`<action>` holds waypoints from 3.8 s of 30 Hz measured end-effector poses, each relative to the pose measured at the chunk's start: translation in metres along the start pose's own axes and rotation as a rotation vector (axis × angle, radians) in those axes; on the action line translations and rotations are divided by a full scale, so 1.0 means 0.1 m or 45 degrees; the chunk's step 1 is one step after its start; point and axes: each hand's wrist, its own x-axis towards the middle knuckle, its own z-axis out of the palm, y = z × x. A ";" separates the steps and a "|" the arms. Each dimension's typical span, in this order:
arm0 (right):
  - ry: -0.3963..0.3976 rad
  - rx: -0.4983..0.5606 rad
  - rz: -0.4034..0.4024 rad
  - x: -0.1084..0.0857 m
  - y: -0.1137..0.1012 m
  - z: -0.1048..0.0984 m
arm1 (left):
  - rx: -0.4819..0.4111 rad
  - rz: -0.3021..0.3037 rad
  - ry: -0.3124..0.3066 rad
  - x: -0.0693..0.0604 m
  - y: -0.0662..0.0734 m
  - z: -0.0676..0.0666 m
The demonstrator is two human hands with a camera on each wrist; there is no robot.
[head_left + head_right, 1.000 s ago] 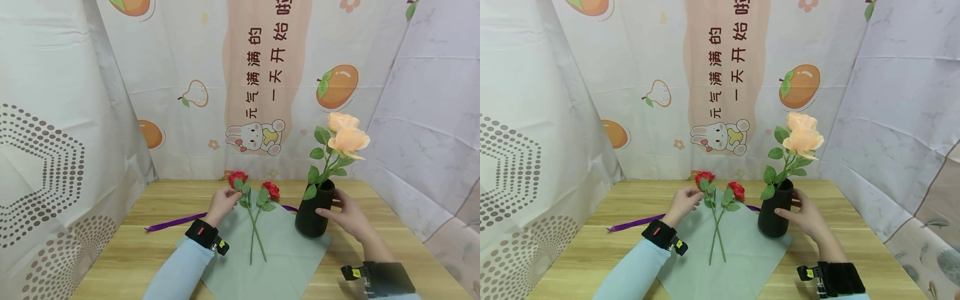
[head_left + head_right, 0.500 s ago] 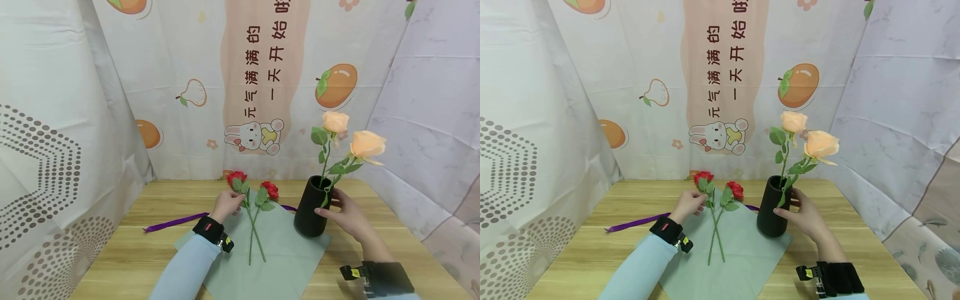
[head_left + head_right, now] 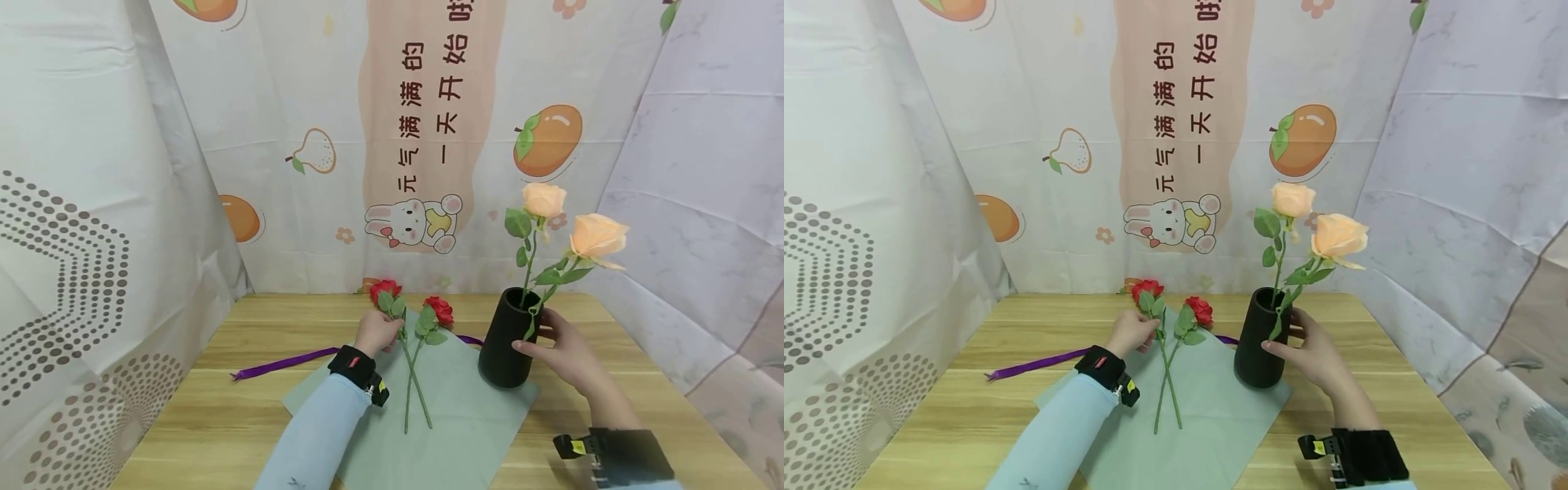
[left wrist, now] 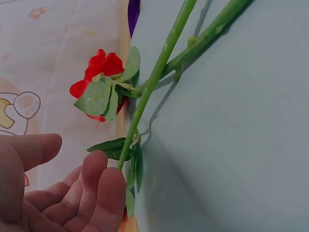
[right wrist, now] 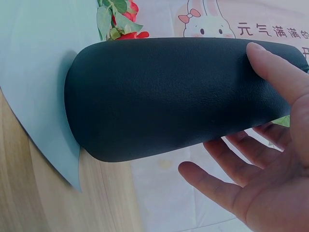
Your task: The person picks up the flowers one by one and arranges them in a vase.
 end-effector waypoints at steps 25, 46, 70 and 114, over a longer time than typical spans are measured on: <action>0.012 0.004 0.020 -0.02 0.00 0.01 | 0.213 -0.116 -0.052 0.08 -0.08 0.18; 0.027 0.010 0.010 -0.01 0.01 0.03 | 0.289 -0.160 -0.067 0.15 -0.11 0.27; 0.025 0.028 -0.004 -0.02 0.03 0.03 | -0.285 -0.311 -0.193 0.09 -0.15 0.08; 0.005 -0.013 0.006 -0.02 -0.02 0.02 | -0.397 -0.064 -0.196 -0.16 -0.01 -0.15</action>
